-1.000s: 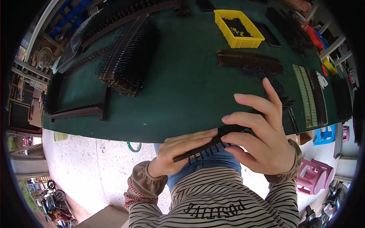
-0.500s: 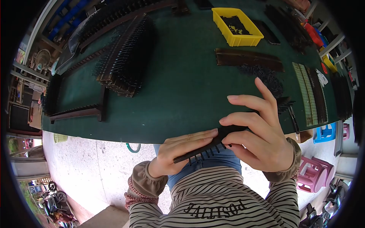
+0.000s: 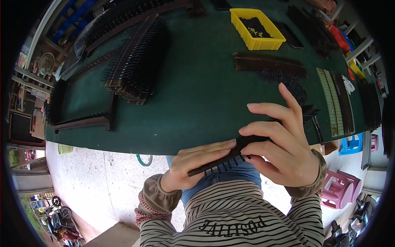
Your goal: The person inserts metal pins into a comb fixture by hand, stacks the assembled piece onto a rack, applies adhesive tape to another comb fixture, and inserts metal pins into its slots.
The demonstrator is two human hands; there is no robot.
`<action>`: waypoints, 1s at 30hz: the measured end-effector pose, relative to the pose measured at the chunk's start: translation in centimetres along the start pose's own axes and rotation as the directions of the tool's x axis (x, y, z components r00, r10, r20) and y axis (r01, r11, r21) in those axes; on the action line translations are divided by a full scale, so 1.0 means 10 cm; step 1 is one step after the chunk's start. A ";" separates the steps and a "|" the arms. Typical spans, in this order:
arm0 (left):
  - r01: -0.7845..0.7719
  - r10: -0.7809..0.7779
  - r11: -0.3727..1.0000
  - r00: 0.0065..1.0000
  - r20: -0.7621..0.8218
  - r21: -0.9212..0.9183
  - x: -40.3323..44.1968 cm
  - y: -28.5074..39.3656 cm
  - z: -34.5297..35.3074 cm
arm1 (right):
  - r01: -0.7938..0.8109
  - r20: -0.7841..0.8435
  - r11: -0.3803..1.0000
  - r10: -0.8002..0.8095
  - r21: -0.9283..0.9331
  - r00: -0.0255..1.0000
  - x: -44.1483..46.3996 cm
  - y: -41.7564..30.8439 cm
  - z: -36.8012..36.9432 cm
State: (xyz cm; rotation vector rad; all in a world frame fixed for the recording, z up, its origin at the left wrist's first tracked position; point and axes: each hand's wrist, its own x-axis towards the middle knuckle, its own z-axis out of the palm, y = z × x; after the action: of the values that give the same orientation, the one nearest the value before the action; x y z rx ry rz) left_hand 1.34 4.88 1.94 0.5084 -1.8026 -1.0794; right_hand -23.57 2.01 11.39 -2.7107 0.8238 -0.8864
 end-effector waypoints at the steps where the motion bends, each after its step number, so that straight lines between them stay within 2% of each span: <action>1: -0.002 0.002 1.000 1.000 0.002 0.003 0.00 0.00 0.00 | -0.004 0.002 1.000 0.004 0.006 1.000 0.00 0.00 0.00; 10: -0.005 0.005 1.000 1.000 -0.025 -0.006 0.01 0.01 0.02 | 0.024 -0.019 0.999 -0.023 0.024 1.000 0.04 -0.02 0.04; 16: 0.064 -0.061 0.996 0.997 -0.042 0.060 0.00 0.06 0.01 | 0.007 -0.034 1.000 -0.007 0.001 0.999 0.04 -0.02 0.02; 18: 0.279 -0.330 0.930 0.921 -0.207 -0.240 -0.12 0.04 0.08 | -0.025 -0.095 1.000 0.023 -0.012 0.995 0.04 -0.02 -0.03; 19: 0.318 -0.418 0.875 0.878 -0.235 -0.366 -0.15 0.01 0.10 | -0.047 -0.140 0.999 0.045 -0.013 0.989 0.02 -0.02 -0.08; 20: 0.335 -0.501 0.805 0.825 -0.260 -0.490 -0.18 -0.02 0.12 | -0.058 -0.180 0.998 0.055 -0.013 0.982 -0.01 0.01 -0.12; 22: 0.293 -0.568 0.693 0.784 -0.249 -0.659 -0.16 -0.09 0.09 | -0.056 -0.257 0.997 0.041 -0.052 0.966 -0.11 0.13 -0.11; 23: 0.290 -0.593 0.618 0.782 -0.191 -0.731 -0.17 -0.09 0.05 | -0.057 -0.264 0.996 0.038 -0.064 0.964 -0.17 0.17 -0.05; 24: 0.294 -0.606 0.609 0.771 -0.193 -0.737 -0.17 -0.09 0.03 | -0.057 -0.264 0.993 0.028 -0.102 0.964 -0.21 0.20 0.02; 26: 0.305 -0.634 0.587 0.750 -0.191 -0.750 -0.17 -0.10 0.02 | -0.006 -0.194 0.999 -0.003 -0.047 0.981 -0.26 0.19 0.28; 27: 0.307 -0.644 0.585 0.738 -0.200 -0.751 -0.18 -0.10 0.02 | 0.049 -0.125 0.999 -0.046 0.017 0.991 -0.26 0.17 0.44; 28: 0.311 -0.653 0.583 0.729 -0.205 -0.751 -0.18 -0.10 0.02 | 0.108 -0.019 0.994 -0.109 -0.016 0.994 -0.29 0.14 0.58; 30: 0.319 -0.670 0.575 0.712 -0.210 -0.754 -0.18 -0.11 0.02 | 0.140 0.136 0.989 -0.133 -0.044 0.982 -0.27 0.07 0.73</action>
State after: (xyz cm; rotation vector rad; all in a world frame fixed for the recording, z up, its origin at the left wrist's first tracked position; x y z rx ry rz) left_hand 1.92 5.70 0.03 0.7874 -0.7022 -1.7326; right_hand -21.36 2.86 3.91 -2.8652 0.6507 -0.7079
